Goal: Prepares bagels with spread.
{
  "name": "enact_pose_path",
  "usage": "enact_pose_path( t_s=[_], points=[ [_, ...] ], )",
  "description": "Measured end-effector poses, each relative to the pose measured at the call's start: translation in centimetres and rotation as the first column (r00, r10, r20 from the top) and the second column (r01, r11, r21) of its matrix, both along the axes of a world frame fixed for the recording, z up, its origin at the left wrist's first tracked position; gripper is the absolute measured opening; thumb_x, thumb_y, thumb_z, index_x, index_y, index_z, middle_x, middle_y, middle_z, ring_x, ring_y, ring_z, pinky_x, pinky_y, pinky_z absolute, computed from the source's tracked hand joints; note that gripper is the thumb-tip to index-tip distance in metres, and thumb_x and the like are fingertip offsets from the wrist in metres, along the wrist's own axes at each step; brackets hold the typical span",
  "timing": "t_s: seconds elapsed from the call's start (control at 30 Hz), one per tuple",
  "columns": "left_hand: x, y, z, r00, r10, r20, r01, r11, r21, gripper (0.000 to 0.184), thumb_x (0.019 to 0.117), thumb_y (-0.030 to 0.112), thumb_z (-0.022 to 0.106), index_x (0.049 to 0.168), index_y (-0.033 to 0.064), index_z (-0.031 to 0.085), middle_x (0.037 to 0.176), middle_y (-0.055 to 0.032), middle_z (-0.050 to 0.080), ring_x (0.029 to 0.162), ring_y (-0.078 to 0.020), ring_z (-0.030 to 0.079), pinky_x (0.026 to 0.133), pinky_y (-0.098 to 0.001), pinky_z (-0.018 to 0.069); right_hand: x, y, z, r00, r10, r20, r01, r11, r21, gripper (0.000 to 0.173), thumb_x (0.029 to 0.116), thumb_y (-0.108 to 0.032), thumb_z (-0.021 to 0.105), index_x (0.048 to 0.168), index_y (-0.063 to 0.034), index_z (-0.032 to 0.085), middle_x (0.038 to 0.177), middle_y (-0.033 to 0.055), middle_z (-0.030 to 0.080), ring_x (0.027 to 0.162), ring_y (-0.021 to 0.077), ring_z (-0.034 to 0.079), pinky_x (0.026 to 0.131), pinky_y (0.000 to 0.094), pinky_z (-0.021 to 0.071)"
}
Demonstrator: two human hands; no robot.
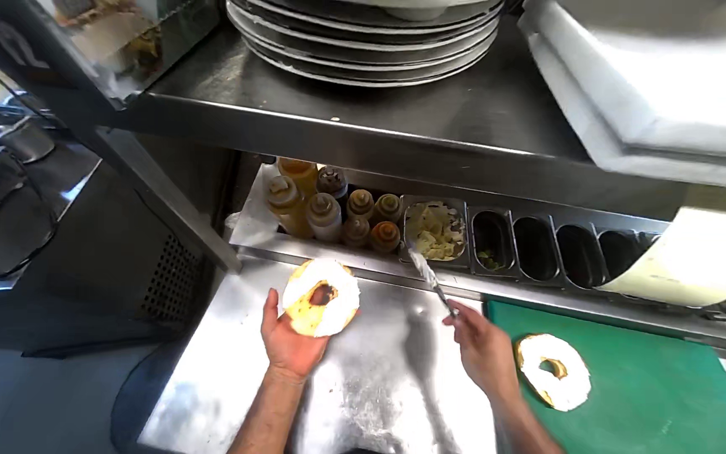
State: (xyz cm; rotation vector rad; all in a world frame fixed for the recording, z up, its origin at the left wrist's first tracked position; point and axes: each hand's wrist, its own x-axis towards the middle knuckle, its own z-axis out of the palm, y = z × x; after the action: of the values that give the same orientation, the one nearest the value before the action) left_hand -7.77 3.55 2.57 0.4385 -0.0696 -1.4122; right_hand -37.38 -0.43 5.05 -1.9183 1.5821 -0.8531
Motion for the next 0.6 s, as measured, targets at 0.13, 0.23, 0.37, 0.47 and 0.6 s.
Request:
enact_pose_path(
  t_s=[0.13, 0.23, 0.37, 0.47, 0.6],
  points=[
    [0.7, 0.5, -1.3, 0.998, -0.053, 0.039, 0.05, 0.996, 0.072, 0.082, 0.0989, 0.075, 0.024, 0.142, 0.0116, 0.053, 0.129, -0.0234, 0.065, 0.118, -0.0449, 0.063, 0.097, -0.0733, 0.0482, 0.8, -7.9, 3.1, 0.845, -0.095, -0.527, 0.153, 0.986, 0.069, 0.028, 0.1005, -0.01, 0.058, 0.125, -0.0136, 0.072, 0.105, 0.019, 0.074, 0.095, 0.0415, 0.071, 0.079, 0.0641, 0.0555],
    [0.8, 0.7, -1.0, 1.0, 0.02, 0.007, -0.021, 0.999, 0.046, 0.067, 0.1023, 0.064, 0.033, 0.136, 0.0114, 0.056, 0.124, -0.0182, 0.067, 0.117, -0.0392, 0.064, 0.1, -0.0703, 0.0477, 2.9, -11.1, 5.4, 0.663, 0.047, -0.747, 0.149, 0.97, 0.194, 0.027, 0.096, -0.012, 0.06, 0.12, -0.0141, 0.072, 0.119, 0.0182, 0.07, 0.11, 0.0421, 0.067, 0.083, 0.0632, 0.054],
    [0.9, 0.7, -1.1, 0.999, 0.043, -0.023, -0.042, 0.999, 0.02, 0.062, 0.1007, 0.059, 0.039, 0.135, 0.0114, 0.058, 0.127, -0.0186, 0.066, 0.12, -0.0421, 0.062, 0.099, -0.0736, 0.0457, 3.9, -12.8, 6.4, 0.71, 0.269, -0.651, -0.005, 0.926, 0.377, 0.024, 0.0956, -0.013, 0.062, 0.117, -0.006, 0.07, 0.124, 0.0201, 0.066, 0.118, 0.0399, 0.062, 0.094, 0.0615, 0.0515],
    [0.4, 0.2, -1.1, 0.998, 0.061, -0.012, -0.06, 0.998, 0.036, 0.065, 0.1031, 0.062, 0.031, 0.137, 0.013, 0.056, 0.127, -0.0173, 0.066, 0.119, -0.0397, 0.064, 0.1, -0.07, 0.048, 1.7, -11.6, 4.5, 0.967, 0.121, -0.224, -0.01, 0.898, 0.44, 0.023, 0.1032, -0.01, 0.054, 0.118, -0.0023, 0.07, 0.098, 0.0111, 0.07, 0.083, 0.0227, 0.066, 0.074, 0.0432, 0.0547],
    [-1.1, -0.6, -0.4, 0.998, 0.048, -0.033, -0.047, 0.997, 0.055, 0.069, 0.1019, 0.067, 0.028, 0.138, 0.0149, 0.056, 0.128, -0.0177, 0.066, 0.117, -0.0361, 0.065, 0.099, -0.0616, 0.052, -1.7, -6.4, 1.4, 0.8, -0.203, 0.565, -0.149, 0.845, 0.514, 0.028, 0.1049, -0.003, 0.048, 0.128, -0.0015, 0.064, 0.083, 0.0073, 0.066, 0.054, 0.0065, 0.05, 0.047, 0.0192, 0.0407]
  ],
)
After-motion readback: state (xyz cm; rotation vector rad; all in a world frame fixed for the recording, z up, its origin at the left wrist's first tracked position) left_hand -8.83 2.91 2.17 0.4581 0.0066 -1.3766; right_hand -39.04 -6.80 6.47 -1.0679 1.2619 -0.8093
